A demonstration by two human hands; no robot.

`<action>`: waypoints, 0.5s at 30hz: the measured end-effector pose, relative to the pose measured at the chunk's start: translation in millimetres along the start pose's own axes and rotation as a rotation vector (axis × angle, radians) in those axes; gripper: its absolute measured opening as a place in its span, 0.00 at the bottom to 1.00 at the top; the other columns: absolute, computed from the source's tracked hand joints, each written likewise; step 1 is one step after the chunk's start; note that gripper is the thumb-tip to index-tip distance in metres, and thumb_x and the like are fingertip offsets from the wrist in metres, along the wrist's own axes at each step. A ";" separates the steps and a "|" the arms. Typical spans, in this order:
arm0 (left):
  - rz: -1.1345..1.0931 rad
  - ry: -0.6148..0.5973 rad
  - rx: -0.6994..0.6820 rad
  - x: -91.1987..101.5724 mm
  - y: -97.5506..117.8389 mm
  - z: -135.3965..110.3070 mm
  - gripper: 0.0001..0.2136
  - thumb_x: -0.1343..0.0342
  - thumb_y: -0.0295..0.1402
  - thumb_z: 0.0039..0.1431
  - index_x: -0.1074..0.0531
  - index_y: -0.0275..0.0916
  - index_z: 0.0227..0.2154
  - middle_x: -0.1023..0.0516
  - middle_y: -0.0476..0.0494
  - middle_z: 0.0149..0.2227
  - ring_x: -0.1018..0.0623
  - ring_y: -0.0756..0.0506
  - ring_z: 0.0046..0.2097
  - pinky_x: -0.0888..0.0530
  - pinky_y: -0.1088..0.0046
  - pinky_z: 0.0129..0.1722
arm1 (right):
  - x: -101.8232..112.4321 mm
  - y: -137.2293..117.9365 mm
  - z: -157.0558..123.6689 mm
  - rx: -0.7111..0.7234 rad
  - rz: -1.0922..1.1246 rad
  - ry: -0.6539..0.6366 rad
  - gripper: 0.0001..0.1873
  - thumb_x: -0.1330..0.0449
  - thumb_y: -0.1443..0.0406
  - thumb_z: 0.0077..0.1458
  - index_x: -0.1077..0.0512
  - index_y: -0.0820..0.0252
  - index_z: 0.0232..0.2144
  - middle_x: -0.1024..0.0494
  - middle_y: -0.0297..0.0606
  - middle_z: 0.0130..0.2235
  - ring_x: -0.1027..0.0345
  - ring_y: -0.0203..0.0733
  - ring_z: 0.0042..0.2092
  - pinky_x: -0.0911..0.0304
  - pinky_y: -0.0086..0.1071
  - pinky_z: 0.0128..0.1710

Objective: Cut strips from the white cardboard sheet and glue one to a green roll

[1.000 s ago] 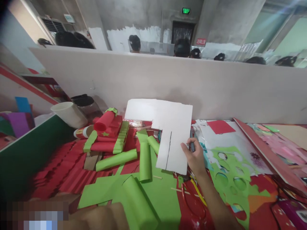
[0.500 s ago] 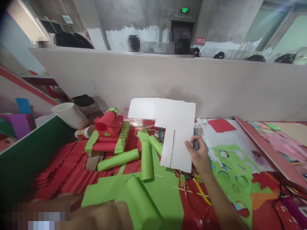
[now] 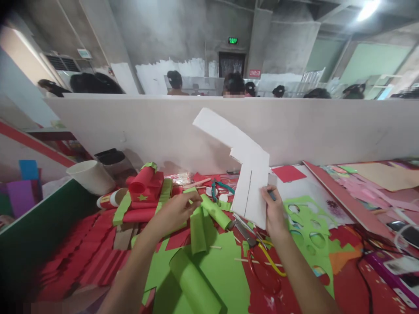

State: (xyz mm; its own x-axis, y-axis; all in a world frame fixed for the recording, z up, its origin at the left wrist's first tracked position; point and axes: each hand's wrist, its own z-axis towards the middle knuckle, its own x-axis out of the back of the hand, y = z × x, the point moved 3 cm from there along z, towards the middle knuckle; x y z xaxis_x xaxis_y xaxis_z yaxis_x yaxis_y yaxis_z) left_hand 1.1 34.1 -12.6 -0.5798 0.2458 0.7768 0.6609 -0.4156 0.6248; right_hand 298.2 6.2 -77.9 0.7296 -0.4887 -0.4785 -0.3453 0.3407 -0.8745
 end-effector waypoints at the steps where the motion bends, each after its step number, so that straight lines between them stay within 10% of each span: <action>1: 0.037 -0.056 -0.019 -6.7 -1.5 -0.6 0.10 0.50 0.35 0.62 0.24 0.41 0.39 0.20 0.43 0.39 0.23 0.43 0.36 0.32 0.71 0.34 | 0.8 -0.2 0.8 -0.037 0.050 0.003 0.23 0.25 0.59 0.36 0.36 0.55 0.28 0.26 0.24 0.29 0.33 0.34 0.28 0.35 0.26 0.28; 6: 0.136 -0.350 -0.143 -44.3 11.5 -1.0 0.09 0.49 0.29 0.59 0.23 0.41 0.36 0.20 0.44 0.36 0.23 0.44 0.36 0.33 0.73 0.33 | 1.6 -0.6 2.0 -0.134 0.139 -0.080 0.23 0.25 0.59 0.37 0.35 0.53 0.29 0.26 0.23 0.26 0.32 0.35 0.25 0.35 0.27 0.23; 15: 0.343 -0.118 -0.275 -119.3 31.8 16.2 0.13 0.46 0.34 0.61 0.27 0.38 0.47 0.27 0.37 0.51 0.31 0.38 0.55 0.39 0.56 0.60 | -4.2 -1.8 -5.4 -0.160 0.137 -0.260 0.23 0.27 0.60 0.42 0.40 0.51 0.30 0.29 0.24 0.26 0.35 0.34 0.23 0.39 0.26 0.19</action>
State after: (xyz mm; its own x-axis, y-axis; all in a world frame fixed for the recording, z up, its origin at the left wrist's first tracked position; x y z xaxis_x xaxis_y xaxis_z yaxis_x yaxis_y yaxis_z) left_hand 99.1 5.7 -84.0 -0.2804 0.1451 0.9488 0.6449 -0.7037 0.2982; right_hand 292.6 3.3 -74.8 0.7893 -0.2186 -0.5737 -0.5235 0.2486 -0.8150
